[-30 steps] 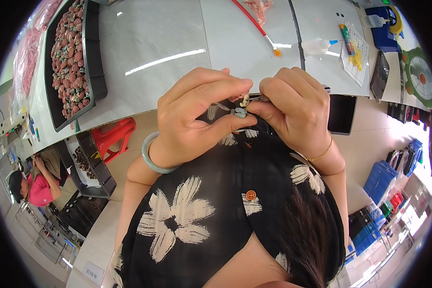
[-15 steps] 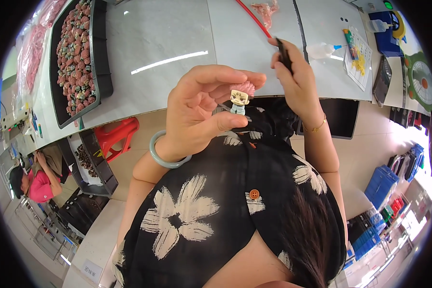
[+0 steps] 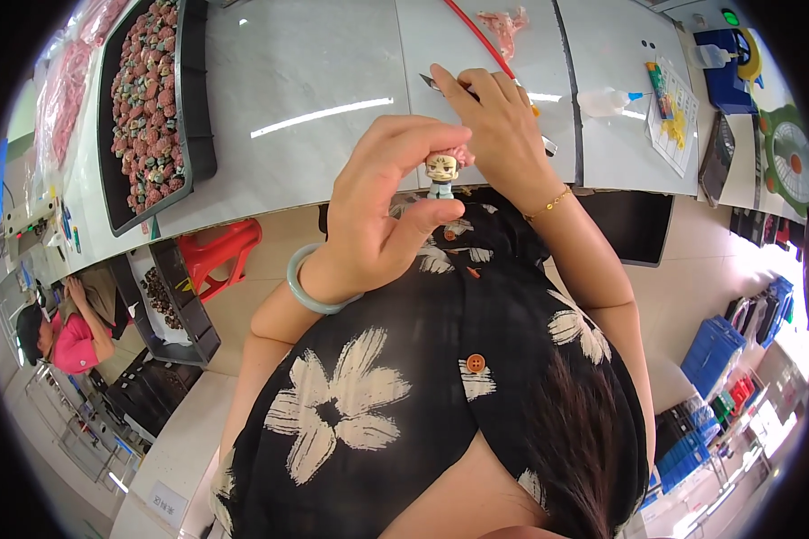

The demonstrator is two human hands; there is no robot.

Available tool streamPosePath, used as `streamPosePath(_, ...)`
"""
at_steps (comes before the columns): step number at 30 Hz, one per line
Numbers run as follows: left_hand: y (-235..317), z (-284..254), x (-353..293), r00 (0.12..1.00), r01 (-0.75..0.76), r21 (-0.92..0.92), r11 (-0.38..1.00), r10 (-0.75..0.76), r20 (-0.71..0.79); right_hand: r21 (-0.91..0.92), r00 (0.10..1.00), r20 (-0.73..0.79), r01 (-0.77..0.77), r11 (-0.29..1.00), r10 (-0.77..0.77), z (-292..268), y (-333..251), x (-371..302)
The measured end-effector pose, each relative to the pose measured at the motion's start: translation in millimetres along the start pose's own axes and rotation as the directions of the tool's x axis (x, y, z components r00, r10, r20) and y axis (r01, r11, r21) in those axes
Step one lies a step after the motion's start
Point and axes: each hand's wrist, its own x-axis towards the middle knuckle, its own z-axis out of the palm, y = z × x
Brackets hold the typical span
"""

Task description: Assembling small plastic figurines by gluing parts together and trimming excess plastic with a knife.

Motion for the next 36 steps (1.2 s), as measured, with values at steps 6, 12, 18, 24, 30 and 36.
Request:
streamPosePath(6,-4.8,-0.7,-0.6,0.986,-0.106,0.093,0.99,0.117,-0.123,-0.028,0.984,-0.176,-0.003,1.0,-0.001,2.7,-1.3,4.1)
streamPosePath(12,3.0,3.3,2.0,0.974,0.091,-0.438,0.894,-0.171,-0.146,0.009,0.98,-0.198,0.023,1.0,-0.02,-8.3,-7.1,6.4)
streamPosePath(18,12.4,-7.3,13.5,0.904,0.276,-0.944,0.18,-0.381,0.192,0.059,0.965,-0.259,0.069,0.996,-0.052,-25.8,-10.7,14.2)
streamPosePath(24,13.4,-7.1,18.1,0.891,0.255,-0.963,-0.085,-0.366,0.269,0.06,0.956,-0.291,-0.005,0.998,0.023,-41.2,-9.1,18.5)
streamPosePath(30,6.7,-11.6,25.3,0.884,0.243,-0.969,-0.041,-0.402,0.239,0.059,0.968,-0.145,-0.197,0.979,0.203,-59.9,1.5,4.1)
streamPosePath(36,-16.9,-6.4,25.9,0.813,0.197,-0.926,0.321,-0.582,-0.029,0.187,0.965,-0.174,-0.161,0.969,0.194,-102.6,36.0,-6.1)
